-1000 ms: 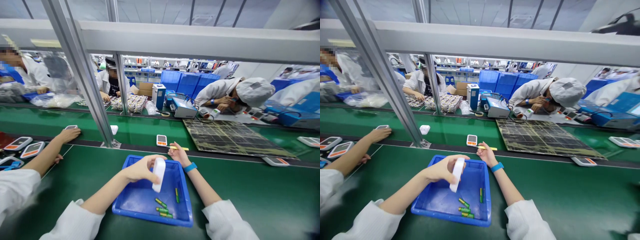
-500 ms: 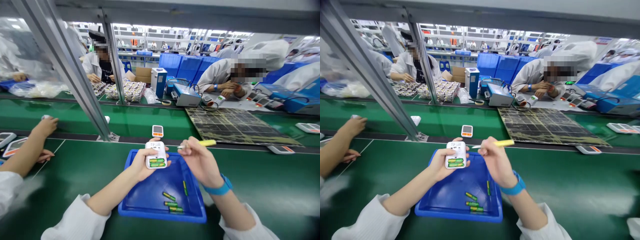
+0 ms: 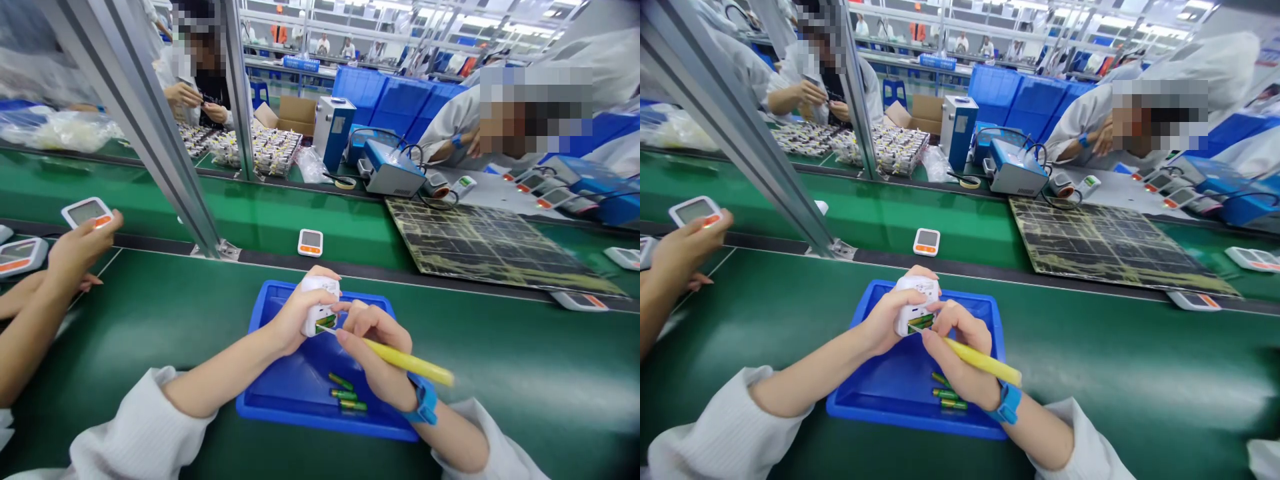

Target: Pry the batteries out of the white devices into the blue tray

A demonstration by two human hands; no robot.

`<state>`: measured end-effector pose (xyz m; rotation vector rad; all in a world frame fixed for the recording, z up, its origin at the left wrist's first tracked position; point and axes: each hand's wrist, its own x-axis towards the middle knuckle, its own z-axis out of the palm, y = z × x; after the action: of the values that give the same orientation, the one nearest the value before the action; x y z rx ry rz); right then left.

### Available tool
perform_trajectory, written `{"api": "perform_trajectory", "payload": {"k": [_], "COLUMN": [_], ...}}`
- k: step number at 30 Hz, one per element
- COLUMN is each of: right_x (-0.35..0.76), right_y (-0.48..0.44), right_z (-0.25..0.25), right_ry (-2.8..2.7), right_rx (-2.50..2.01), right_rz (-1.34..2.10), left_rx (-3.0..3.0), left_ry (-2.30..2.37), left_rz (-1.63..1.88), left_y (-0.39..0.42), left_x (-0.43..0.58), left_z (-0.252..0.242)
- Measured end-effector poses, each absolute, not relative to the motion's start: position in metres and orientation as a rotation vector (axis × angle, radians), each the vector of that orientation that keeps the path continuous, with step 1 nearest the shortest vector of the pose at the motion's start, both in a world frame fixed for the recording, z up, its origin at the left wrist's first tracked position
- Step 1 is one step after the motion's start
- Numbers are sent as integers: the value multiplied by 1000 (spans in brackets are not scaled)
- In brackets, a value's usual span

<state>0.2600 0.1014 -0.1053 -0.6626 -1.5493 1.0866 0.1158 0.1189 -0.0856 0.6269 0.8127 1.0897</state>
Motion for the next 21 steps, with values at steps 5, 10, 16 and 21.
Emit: {"api": "perform_trajectory", "payload": {"k": [5,10,16,21], "right_x": [259,259,259,257], "right_y": [101,100,90,85], "right_z": [-107,-101,-94,-93], "right_ry": [-1647,-1895,-2164,-2220], "right_rx": [-695,-724,-739,-754], "right_rz": [981,688,451,299], "left_rx": [665,834,1056,1199], "left_ry": [843,933,973,1081], "left_rz": [1092,1071,1064,1117], "left_y": [119,120,118,113], "left_x": [117,117,117,117], "left_z": [-87,-92,-99,-98]}}
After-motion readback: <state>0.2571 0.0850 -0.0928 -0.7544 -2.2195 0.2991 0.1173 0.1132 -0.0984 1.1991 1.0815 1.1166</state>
